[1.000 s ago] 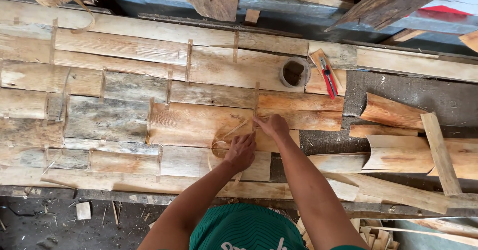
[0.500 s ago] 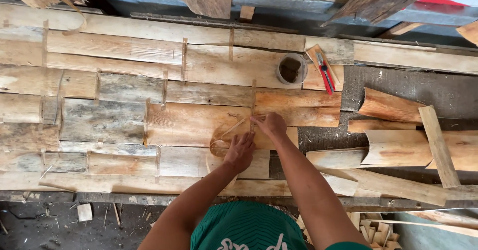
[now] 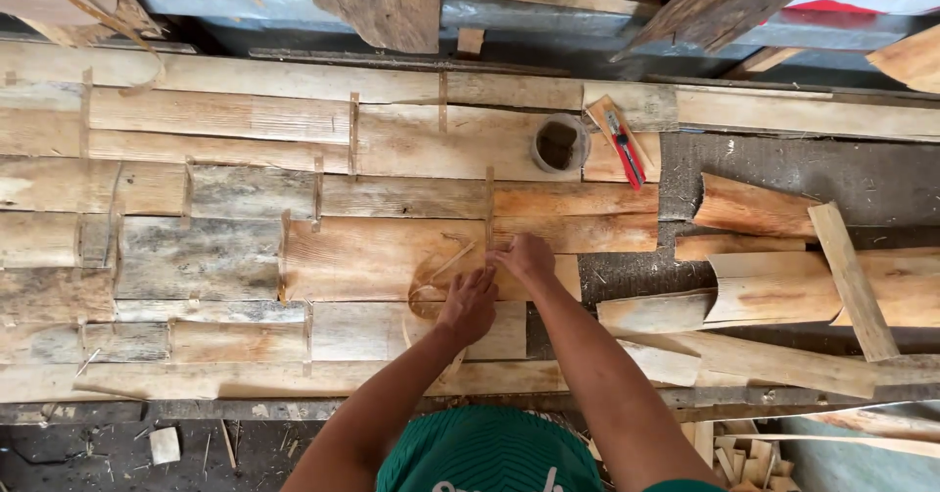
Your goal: Assembling bark panels by weaving thin wood strips through them to create a larger sheet.
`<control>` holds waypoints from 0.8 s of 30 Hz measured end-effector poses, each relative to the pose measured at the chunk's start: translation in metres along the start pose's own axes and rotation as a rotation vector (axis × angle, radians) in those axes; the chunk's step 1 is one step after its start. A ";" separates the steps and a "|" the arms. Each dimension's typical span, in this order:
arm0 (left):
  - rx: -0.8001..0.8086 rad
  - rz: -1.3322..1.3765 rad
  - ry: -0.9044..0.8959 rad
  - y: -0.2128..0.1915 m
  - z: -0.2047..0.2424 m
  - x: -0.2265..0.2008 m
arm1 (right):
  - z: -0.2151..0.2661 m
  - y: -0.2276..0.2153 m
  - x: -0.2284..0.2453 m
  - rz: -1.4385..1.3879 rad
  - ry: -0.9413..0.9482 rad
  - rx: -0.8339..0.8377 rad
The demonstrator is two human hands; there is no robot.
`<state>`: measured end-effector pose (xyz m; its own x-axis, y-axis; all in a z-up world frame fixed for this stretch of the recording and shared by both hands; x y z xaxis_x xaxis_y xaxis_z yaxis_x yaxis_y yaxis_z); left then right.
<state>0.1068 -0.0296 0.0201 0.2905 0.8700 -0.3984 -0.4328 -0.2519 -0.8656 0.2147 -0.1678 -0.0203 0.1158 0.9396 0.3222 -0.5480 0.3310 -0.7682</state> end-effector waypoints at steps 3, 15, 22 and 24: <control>-0.041 0.023 0.005 0.010 -0.001 0.006 | 0.004 -0.007 0.005 0.000 0.059 0.104; -0.048 0.053 0.009 0.008 0.000 0.006 | -0.001 0.012 -0.009 -0.077 -0.085 -0.053; -0.101 0.051 0.058 0.011 0.000 0.007 | 0.000 0.011 -0.004 -0.038 -0.062 -0.072; -0.100 0.022 0.079 0.012 0.003 0.005 | -0.004 0.015 -0.008 -0.039 -0.010 0.051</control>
<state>0.1005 -0.0269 0.0080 0.3498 0.8285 -0.4373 -0.3537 -0.3154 -0.8806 0.2085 -0.1703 -0.0368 0.1300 0.9252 0.3566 -0.5845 0.3620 -0.7261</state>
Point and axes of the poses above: each hand's wrist, its own z-axis away from the middle knuckle, its own y-axis out of the palm, x = y × z, the point moved 5 cm from there along -z, towards the middle knuckle, and after that the axes turned 8 degrees about -y, right-handed, at the moved point
